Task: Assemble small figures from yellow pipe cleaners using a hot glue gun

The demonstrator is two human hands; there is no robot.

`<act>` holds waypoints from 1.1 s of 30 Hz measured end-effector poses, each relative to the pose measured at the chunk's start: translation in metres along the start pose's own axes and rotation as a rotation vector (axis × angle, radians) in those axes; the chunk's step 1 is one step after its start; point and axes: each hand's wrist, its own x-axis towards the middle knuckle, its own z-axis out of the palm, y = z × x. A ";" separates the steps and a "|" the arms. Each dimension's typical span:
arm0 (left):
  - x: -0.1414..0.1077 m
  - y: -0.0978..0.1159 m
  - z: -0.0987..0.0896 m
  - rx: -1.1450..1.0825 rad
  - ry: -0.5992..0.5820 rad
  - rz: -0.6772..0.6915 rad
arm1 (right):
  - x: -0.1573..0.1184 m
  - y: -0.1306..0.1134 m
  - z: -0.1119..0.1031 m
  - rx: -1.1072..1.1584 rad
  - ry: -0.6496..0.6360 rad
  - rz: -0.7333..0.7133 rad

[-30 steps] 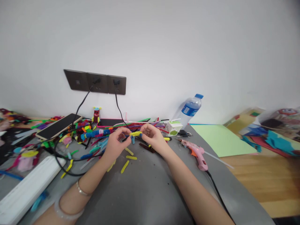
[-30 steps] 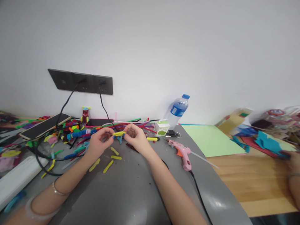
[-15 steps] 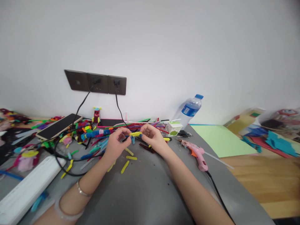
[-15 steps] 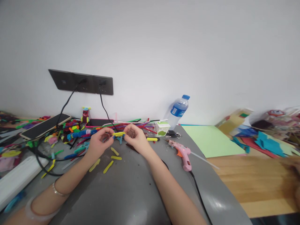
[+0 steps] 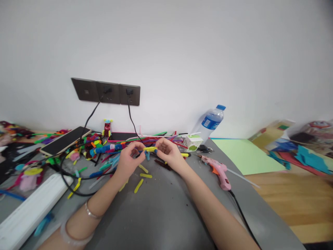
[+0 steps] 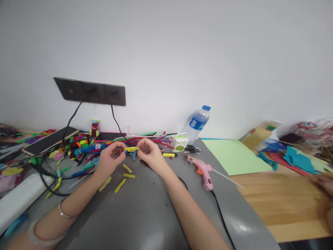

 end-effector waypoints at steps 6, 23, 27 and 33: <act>0.001 0.001 0.000 -0.002 0.016 -0.003 | -0.001 -0.002 0.001 -0.026 0.010 -0.022; 0.001 -0.003 -0.001 -0.036 0.005 -0.009 | -0.003 -0.010 0.005 -0.131 0.067 -0.071; 0.001 -0.003 -0.001 -0.033 0.004 -0.004 | -0.003 -0.010 0.005 -0.129 0.065 -0.079; 0.001 -0.005 -0.001 -0.027 0.001 0.005 | -0.003 -0.009 0.005 -0.132 0.063 -0.078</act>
